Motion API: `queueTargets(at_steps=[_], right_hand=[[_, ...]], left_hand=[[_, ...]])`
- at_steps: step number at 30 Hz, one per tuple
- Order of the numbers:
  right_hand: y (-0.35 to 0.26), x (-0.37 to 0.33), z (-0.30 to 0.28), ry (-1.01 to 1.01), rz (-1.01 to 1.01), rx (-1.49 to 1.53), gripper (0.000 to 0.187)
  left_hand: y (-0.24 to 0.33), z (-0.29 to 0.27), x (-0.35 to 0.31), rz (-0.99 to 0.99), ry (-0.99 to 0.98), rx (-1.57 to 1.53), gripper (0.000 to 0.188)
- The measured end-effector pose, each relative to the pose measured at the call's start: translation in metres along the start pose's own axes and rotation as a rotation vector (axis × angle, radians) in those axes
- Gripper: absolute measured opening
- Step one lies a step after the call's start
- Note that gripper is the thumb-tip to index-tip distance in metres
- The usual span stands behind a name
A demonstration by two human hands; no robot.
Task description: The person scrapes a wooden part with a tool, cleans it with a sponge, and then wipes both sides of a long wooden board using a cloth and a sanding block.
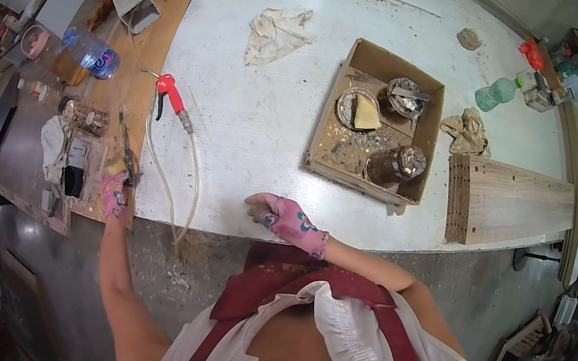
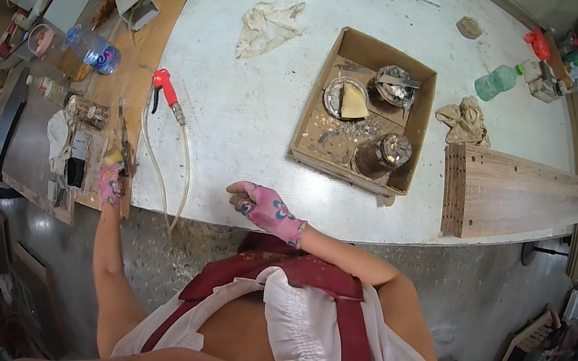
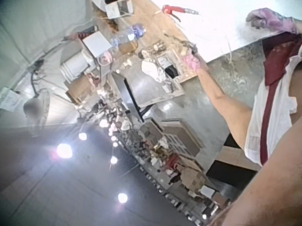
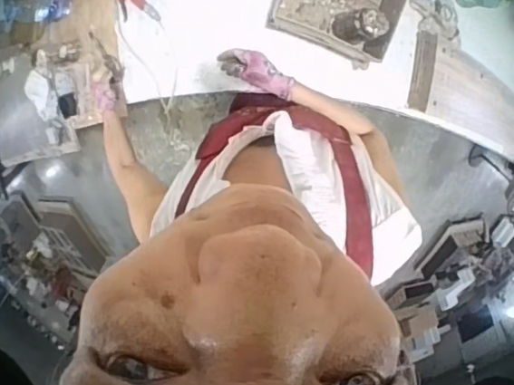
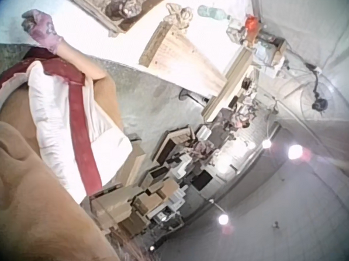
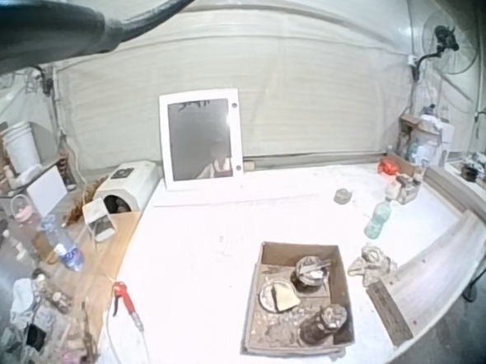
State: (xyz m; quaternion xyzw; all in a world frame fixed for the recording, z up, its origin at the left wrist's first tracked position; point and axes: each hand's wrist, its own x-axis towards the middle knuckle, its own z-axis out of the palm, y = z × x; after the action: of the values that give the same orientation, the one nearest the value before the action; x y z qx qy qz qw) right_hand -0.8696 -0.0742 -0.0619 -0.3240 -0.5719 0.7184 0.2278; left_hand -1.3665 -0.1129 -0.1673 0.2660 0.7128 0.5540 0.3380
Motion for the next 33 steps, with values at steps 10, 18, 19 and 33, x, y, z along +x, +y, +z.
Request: queueTargets(at_steps=[10, 18, 19, 33], right_hand=[[-0.026, 0.009, 0.002, 0.093, -0.054, -0.01, 0.037], [-0.028, -0.01, -0.015, 0.295, -0.129, 0.109, 0.049], [-0.041, -0.019, -0.022, 0.282, -0.115, 0.297, 0.052], [-0.039, -0.108, -0.094, 0.556, 0.04, 0.451, 0.033]], left_hand=[[0.062, 0.127, -0.163, 0.115, -0.077, -0.492, 0.038], [0.123, 0.276, -0.239, 0.37, -0.488, 0.026, 0.051], [0.125, 0.29, -0.248, 0.354, -0.513, -0.118, 0.056], [0.169, 0.351, -0.28, -0.333, -0.608, -0.575, 0.07]])
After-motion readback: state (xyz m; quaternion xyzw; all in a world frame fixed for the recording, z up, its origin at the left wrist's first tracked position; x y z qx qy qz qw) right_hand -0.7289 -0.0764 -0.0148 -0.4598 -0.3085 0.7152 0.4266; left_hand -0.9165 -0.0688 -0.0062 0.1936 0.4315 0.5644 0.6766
